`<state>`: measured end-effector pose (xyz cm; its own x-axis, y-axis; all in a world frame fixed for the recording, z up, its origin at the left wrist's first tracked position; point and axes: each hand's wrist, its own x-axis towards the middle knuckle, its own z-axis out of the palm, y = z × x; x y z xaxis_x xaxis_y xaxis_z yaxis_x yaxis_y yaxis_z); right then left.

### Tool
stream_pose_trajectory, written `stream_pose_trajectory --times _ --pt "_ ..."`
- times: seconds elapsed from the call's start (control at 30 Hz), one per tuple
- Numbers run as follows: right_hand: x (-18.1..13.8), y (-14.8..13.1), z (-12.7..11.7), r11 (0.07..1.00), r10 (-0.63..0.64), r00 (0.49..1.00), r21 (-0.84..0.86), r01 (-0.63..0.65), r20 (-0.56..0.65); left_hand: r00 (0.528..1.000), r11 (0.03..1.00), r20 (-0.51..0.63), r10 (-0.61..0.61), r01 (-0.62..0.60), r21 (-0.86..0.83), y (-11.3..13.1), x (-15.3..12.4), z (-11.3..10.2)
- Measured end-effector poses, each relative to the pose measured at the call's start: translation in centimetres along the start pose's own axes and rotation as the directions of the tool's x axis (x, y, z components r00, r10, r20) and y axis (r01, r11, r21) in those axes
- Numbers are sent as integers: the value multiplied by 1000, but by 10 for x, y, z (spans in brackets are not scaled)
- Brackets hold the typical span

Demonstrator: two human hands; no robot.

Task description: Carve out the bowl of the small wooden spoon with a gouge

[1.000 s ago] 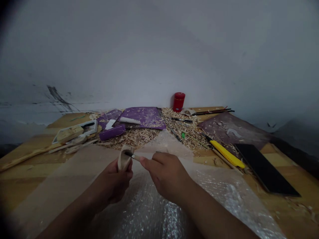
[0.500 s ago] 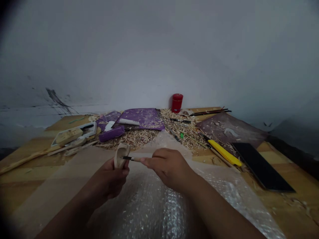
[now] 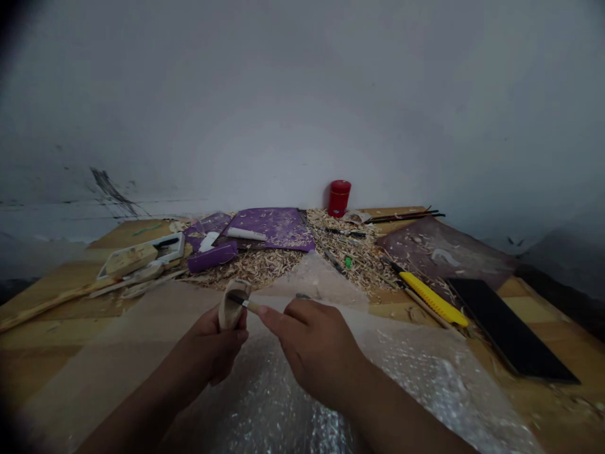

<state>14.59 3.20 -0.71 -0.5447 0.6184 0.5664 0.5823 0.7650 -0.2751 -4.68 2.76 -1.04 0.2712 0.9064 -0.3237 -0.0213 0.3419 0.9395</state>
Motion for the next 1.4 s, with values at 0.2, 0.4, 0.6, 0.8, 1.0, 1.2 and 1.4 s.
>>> stream_pose_trajectory --times 0.2,0.4,0.6,0.8,1.0,1.2,1.4 --pt "0 -2 -4 980 -8 998 -197 19 58 997 993 -71 13 -4 118 0 4 2" --pt "-3 1 -7 989 69 996 -137 -60 62 982 986 -175 72 -44 162 -1 6 1" --pt "-6 4 -2 994 109 993 12 -110 38 940 972 -291 177 -121 199 -5 15 -7" --pt "-5 16 14 973 230 973 4 -230 15 693 664 -412 592 -130 736 -3 42 -57" --pt "-4 6 16 970 238 970 26 -240 44 846 940 -412 339 -323 109 -2 29 -34" --pt "-4 -6 6 961 208 978 180 -208 20 959 949 -130 250 -270 -161 -3 13 -10" --pt "-6 -17 1 970 182 981 150 -190 64 964 957 -95 249 -260 -129 -10 9 -12"
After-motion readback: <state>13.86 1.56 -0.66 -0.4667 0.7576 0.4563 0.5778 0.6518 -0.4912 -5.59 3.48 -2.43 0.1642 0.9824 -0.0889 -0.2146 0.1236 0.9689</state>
